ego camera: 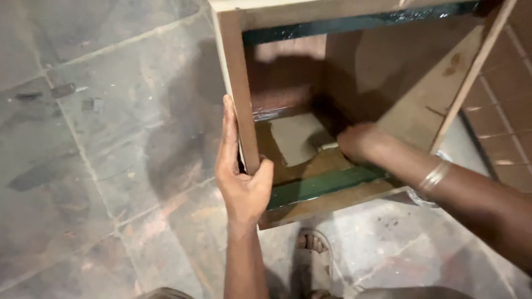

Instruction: The person paints the inside of a wooden box using a cloth dipped in a metal container of brown paint. They rotate the box to access different sides and apply paint to the interior surfaces.

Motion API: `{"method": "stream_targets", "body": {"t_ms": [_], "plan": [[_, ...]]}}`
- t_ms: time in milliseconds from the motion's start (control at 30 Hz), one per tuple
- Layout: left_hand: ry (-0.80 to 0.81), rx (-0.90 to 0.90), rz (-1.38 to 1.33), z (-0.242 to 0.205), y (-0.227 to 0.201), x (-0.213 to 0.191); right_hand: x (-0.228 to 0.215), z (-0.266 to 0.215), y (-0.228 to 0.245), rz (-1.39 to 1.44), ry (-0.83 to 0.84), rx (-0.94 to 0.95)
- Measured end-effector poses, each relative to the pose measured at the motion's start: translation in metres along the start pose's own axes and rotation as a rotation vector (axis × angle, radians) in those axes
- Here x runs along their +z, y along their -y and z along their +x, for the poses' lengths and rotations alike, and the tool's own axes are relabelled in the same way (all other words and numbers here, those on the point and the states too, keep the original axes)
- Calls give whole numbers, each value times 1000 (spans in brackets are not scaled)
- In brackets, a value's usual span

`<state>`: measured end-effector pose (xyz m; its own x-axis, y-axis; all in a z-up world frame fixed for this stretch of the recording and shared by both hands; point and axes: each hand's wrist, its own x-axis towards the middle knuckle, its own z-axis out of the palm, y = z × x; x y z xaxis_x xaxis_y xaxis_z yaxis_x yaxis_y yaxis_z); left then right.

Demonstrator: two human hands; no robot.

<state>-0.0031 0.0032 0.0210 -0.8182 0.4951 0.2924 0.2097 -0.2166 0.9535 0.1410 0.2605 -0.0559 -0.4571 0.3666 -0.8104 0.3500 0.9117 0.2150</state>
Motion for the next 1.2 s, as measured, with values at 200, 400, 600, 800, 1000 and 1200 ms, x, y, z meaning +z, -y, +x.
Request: {"method": "stream_targets", "body": {"t_ms": [200,400,600,800,1000,1200], "plan": [[-7,8,20,-10,9,0,-9,23,-8,-50,16,-86],[-15,-4,44,-10,5,1,-61,153,18,219,-262,-94],[5,-14,18,-6,10,-8,-54,72,22,175,-70,-89],[3,-27,-9,-12,9,-1,-13,-41,18,173,-90,-274],[-9,-34,58,-18,4,4,-26,62,44,264,-266,-246],[-10,1,48,-13,8,2,-71,97,68,290,-299,-250]]}}
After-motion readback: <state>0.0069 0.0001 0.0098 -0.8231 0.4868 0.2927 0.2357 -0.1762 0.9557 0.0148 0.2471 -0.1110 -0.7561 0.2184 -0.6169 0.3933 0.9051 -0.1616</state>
